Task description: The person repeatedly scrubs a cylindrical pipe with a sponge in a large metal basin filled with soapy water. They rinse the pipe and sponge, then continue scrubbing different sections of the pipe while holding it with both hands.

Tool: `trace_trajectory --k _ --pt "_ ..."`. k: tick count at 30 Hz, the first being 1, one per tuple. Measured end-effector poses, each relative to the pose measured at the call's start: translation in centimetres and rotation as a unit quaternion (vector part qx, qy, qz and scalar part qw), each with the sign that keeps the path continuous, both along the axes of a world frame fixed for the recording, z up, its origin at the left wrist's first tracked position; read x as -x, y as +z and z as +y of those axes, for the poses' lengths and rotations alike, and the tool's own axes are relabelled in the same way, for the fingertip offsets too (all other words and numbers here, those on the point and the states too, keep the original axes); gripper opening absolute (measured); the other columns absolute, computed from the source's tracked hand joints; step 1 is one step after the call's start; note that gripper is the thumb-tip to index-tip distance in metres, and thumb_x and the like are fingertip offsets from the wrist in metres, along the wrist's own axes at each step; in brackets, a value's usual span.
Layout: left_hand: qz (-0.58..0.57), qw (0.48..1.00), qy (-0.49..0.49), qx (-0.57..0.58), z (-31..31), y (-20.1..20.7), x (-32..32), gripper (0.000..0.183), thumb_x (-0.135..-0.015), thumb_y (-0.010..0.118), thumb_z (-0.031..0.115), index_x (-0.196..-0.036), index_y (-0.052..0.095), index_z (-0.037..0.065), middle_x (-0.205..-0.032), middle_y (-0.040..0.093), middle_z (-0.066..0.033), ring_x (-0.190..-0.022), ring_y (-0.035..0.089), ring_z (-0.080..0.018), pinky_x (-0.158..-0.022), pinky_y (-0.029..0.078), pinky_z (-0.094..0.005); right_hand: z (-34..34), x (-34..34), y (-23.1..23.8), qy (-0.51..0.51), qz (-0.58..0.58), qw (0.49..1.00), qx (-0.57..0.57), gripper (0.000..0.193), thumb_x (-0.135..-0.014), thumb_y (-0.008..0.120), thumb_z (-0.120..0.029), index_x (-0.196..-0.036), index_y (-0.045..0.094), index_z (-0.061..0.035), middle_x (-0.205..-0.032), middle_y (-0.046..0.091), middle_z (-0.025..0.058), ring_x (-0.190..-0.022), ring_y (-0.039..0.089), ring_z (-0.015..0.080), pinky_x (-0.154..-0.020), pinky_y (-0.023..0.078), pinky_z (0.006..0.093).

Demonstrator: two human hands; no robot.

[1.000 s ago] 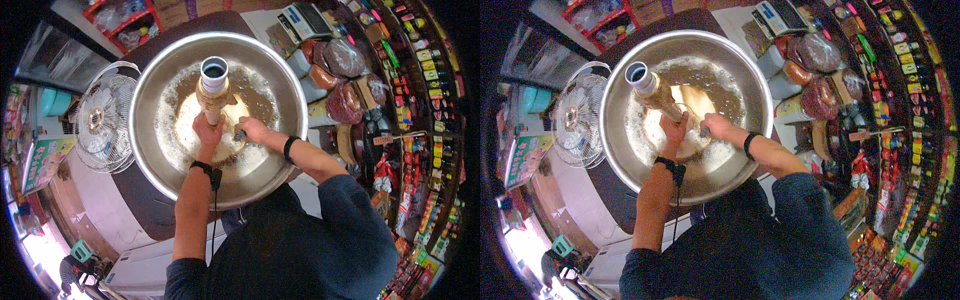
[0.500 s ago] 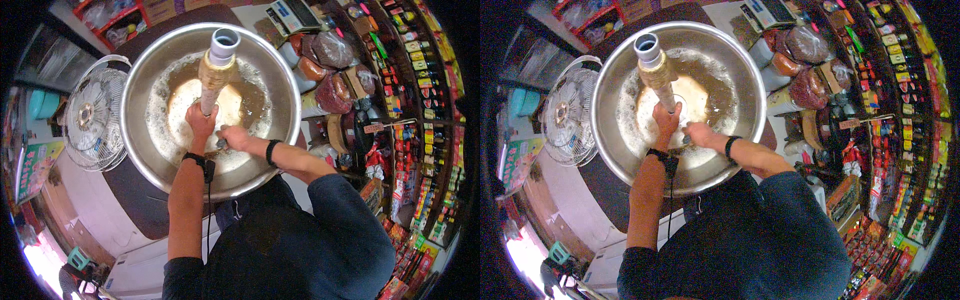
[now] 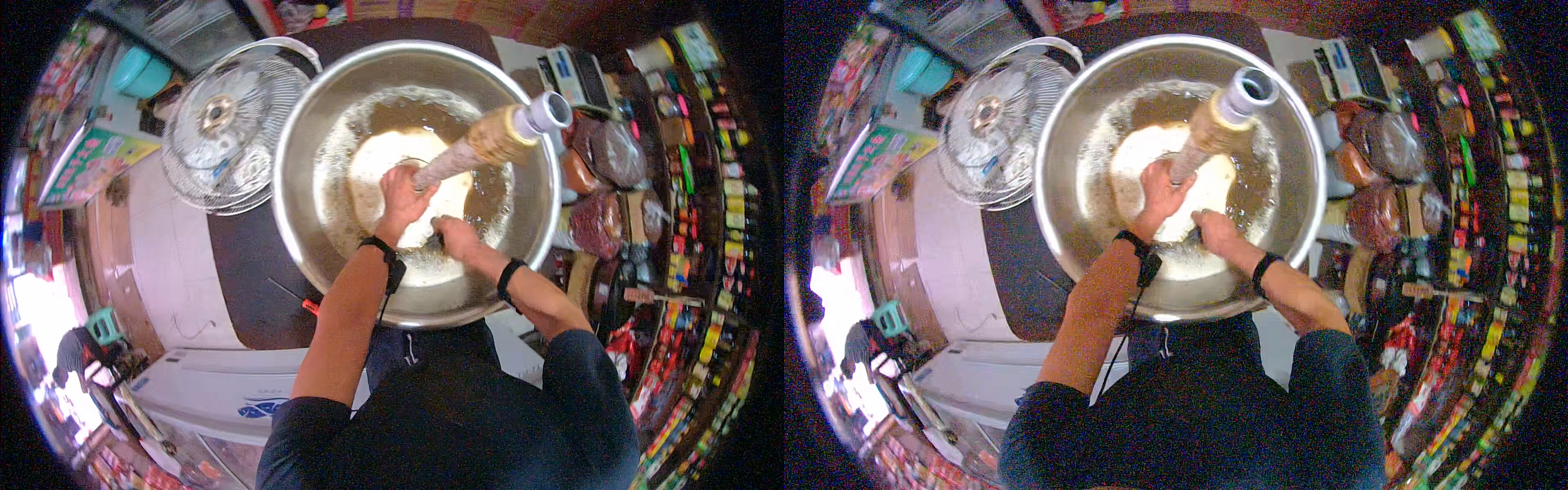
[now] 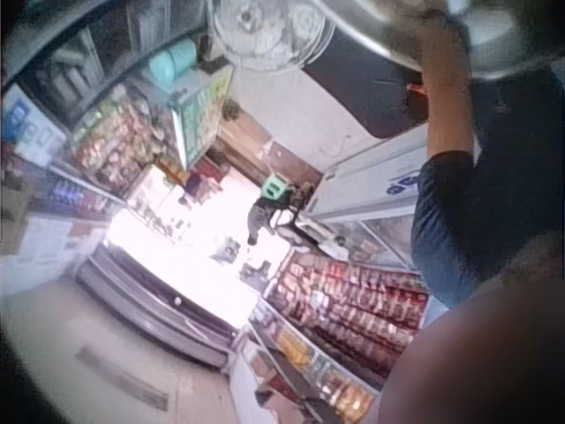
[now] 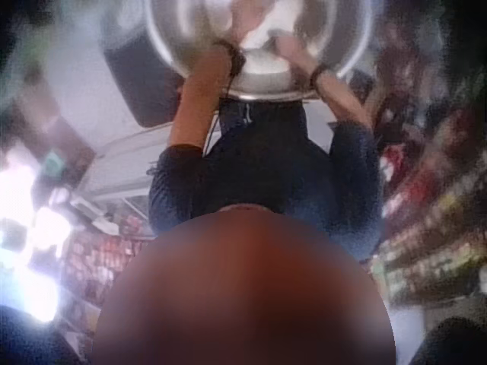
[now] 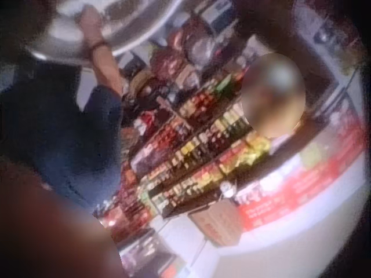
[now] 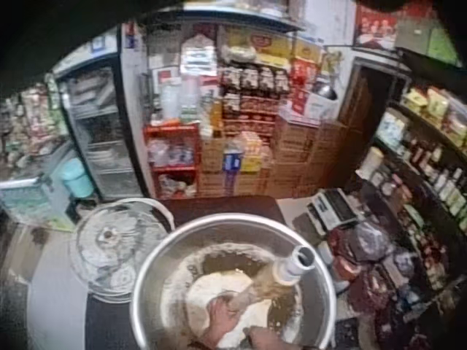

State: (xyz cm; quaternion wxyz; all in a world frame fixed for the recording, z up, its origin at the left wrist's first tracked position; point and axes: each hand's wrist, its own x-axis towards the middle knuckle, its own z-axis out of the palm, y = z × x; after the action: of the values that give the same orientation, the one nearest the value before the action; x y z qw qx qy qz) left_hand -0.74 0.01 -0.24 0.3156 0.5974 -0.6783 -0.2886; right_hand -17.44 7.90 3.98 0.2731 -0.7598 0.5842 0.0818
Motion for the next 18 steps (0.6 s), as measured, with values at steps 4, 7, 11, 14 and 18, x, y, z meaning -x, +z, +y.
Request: trace_trajectory --k 4,7,11,14,18 --pt "0.021 0.999 -0.007 0.023 0.5 0.4 -0.3 0.063 -0.083 0.078 0.052 -0.123 0.066 0.005 -0.122 0.064 -0.0151 -0.124 0.051 -0.0347 -0.11 0.032 -0.0506 -0.5 -2.9 0.7 0.097 -0.082 0.992 -0.004 0.042 -0.071 0.086 -0.014 -0.107 0.065 -0.0089 -0.101 0.07 0.0163 -0.101 0.07 0.0386 -0.087 0.056 0.0485" --pt "0.012 0.999 -0.004 0.047 0.8 1.1 -0.5 0.065 -0.085 0.075 0.056 -0.124 0.064 0.005 -0.121 0.064 -0.0169 -0.122 0.053 -0.0365 -0.107 0.035 -0.0516 -1.3 -0.3 0.8 0.093 -0.057 0.994 0.007 0.045 -0.073 0.085 -0.014 -0.114 0.068 -0.0104 -0.1 0.07 0.0164 -0.103 0.069 0.0375 -0.088 0.056 0.0488" --pt "0.011 0.999 0.0 0.036 0.7 1.7 -0.4 0.063 -0.084 0.077 0.053 -0.123 0.064 0.005 -0.121 0.064 -0.0158 -0.121 0.053 -0.0353 -0.109 0.034 -0.0504 -4.9 7.5 -0.8 0.041 0.049 0.995 0.071 0.037 -0.08 0.074 -0.011 -0.117 0.071 -0.0142 -0.107 0.07 0.0169 -0.103 0.07 0.0374 -0.089 0.057 0.0485" --pt "0.011 1.0 0.009 0.024 0.6 1.5 -0.1 0.06 -0.083 0.078 0.051 -0.121 0.065 0.006 -0.12 0.064 -0.0145 -0.121 0.053 -0.0343 -0.109 0.033 -0.05 -11.5 11.6 -3.4 0.045 0.109 0.989 0.087 0.03 -0.086 0.068 -0.008 -0.115 0.073 -0.013 -0.12 0.07 0.0203 -0.108 0.071 0.0376 -0.094 0.057 0.0473" --pt "0.001 0.998 0.033 0.062 0.8 0.5 0.1 0.06 -0.082 0.08 0.05 -0.12 0.065 0.006 -0.118 0.065 -0.0146 -0.121 0.053 -0.0346 -0.109 0.034 -0.051 -20.1 10.5 -7.3 -0.074 -0.33 0.932 0.135 0.032 -0.093 0.069 -0.022 -0.12 0.069 -0.0057 -0.124 0.072 0.0152 -0.117 0.068 0.0326 -0.099 0.055 0.0444"
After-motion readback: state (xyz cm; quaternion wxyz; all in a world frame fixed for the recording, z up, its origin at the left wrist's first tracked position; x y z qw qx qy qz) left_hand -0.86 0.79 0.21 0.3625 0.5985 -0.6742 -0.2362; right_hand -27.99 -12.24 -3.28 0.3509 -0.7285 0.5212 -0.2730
